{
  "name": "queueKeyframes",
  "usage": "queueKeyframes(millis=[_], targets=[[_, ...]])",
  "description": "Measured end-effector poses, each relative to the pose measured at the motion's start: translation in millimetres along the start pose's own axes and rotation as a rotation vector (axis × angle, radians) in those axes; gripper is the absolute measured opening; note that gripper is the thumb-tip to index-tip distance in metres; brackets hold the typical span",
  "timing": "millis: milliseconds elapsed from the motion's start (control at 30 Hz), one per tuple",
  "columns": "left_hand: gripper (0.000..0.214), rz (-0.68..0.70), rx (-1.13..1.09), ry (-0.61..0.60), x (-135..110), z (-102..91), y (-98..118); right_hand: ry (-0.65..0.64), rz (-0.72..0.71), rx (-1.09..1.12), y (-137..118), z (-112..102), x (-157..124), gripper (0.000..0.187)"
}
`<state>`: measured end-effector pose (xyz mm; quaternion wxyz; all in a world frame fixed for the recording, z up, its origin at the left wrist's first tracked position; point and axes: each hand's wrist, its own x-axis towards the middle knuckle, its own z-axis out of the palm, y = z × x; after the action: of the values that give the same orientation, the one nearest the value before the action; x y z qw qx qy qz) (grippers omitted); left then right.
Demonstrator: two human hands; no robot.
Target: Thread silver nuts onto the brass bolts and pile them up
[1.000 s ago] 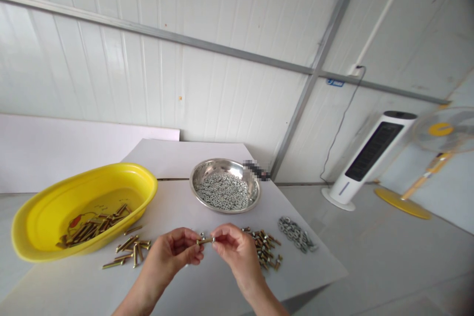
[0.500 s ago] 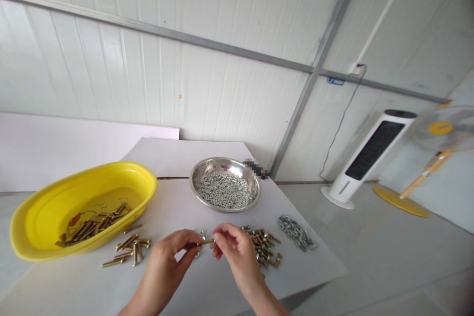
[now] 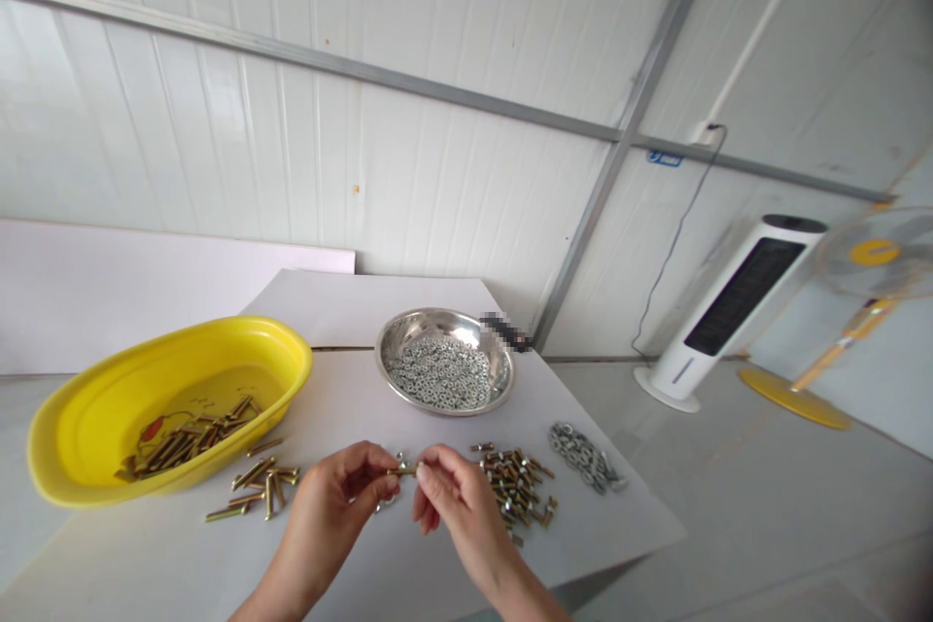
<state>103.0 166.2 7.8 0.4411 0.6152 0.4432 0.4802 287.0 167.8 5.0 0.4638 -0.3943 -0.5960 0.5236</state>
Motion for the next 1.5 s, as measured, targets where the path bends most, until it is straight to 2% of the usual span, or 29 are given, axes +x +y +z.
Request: queueKeyframes(millis=[167,267,333,467,567,633,733,900,1033,1167,1233,1333,1500], targets=[[0.01,0.019,-0.033,-0.062,-3.0,4.7,0.8,-0.001,0.057,-0.069,1.5,1.0,-2.6,0.064],[0.015,-0.026,-0.135,-0.05,-2.0,6.9,1.9,0.009,0.101,-0.023,2.9,-0.6,-1.4,0.073],[0.018,-0.062,-0.196,-0.019,-0.1,6.6,1.6,0.06,0.061,0.003,0.9,-3.5,-0.4,0.066],[0.023,-0.1,-0.281,0.023,3.4,3.9,0.1,0.097,-0.061,0.017,-7.2,-9.7,1.6,0.031],[0.026,-0.131,-0.326,0.023,4.6,3.3,0.7,0.079,-0.113,-0.068,-9.8,-11.0,4.1,0.028],[0.028,-0.15,-0.354,0.013,4.8,3.9,2.4,0.082,-0.12,-0.127,-8.5,-10.4,5.9,0.018],[0.029,-0.15,-0.364,0.0,4.5,4.9,5.7,0.1,-0.101,-0.113,-5.1,-9.6,6.9,0.014],[0.019,-0.089,-0.258,-0.009,0.6,7.2,6.5,0.056,-0.019,-0.047,-3.9,-6.9,1.5,0.03],[0.012,-0.037,-0.158,-0.047,-4.2,12.0,2.6,0.018,0.064,-0.09,-0.9,-1.9,-2.1,0.061],[0.017,-0.073,-0.204,-0.022,-1.4,13.5,0.5,0.024,0.164,-0.076,2.7,-2.7,-0.8,0.072],[0.022,-0.117,-0.259,0.007,2.2,11.7,-0.4,0.086,0.108,-0.061,1.4,-5.9,0.7,0.066],[0.029,-0.182,-0.358,0.024,5.4,8.4,-1.4,0.122,-0.004,-0.065,-3.3,-9.6,2.2,0.035],[0.03,-0.313,-0.543,0.024,2.4,9.8,-1.3,0.114,-0.099,-0.22,-6.4,-8.5,3.0,0.027]])
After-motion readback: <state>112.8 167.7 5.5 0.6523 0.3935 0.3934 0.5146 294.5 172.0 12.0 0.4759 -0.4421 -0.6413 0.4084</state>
